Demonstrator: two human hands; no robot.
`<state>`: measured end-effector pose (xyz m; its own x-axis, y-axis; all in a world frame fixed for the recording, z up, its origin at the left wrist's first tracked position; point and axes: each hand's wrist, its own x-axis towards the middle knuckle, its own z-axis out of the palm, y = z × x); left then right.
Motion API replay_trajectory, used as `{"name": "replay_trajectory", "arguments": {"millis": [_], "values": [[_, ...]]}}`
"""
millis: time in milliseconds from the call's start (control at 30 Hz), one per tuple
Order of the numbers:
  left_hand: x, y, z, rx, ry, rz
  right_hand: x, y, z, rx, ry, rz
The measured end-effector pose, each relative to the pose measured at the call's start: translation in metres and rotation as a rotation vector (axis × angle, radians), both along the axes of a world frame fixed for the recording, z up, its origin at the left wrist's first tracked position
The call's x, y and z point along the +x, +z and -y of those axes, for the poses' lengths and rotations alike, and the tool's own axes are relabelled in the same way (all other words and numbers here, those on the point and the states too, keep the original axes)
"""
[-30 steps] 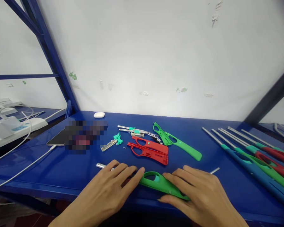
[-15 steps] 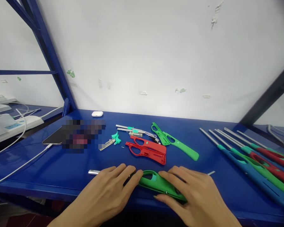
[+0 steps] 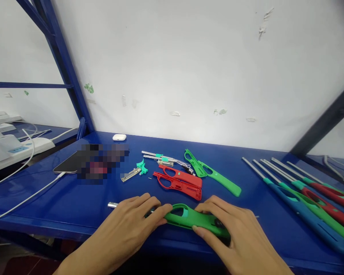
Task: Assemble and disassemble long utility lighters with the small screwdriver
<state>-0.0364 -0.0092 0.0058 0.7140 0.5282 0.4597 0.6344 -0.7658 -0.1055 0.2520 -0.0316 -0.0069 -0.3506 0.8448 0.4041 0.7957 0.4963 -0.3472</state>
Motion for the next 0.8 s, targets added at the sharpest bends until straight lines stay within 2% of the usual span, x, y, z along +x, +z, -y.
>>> {"name": "replay_trajectory", "arguments": {"millis": [100, 333, 467, 600, 700, 800], "values": [[-0.001, -0.002, -0.002, -0.016, 0.011, 0.012, 0.002, 0.005, -0.002, -0.046, 0.011, -0.046], [0.000, 0.001, -0.002, 0.034, 0.013, 0.035, 0.002, 0.017, -0.005, -0.040, 0.059, -0.145], [0.000, 0.000, 0.000, 0.007, 0.045, 0.081, 0.001, 0.014, -0.008, 0.009, 0.027, -0.161], [-0.002, -0.005, 0.000, -0.109, 0.074, 0.152, 0.004, 0.008, -0.013, 0.085, -0.055, -0.216], [-0.002, -0.006, -0.001, -0.176, 0.074, 0.187, 0.005, 0.007, -0.014, 0.059, -0.078, -0.250], [-0.001, -0.002, -0.001, -0.137, 0.034, 0.154, 0.003, 0.010, -0.013, -0.003, -0.095, -0.272]]}}
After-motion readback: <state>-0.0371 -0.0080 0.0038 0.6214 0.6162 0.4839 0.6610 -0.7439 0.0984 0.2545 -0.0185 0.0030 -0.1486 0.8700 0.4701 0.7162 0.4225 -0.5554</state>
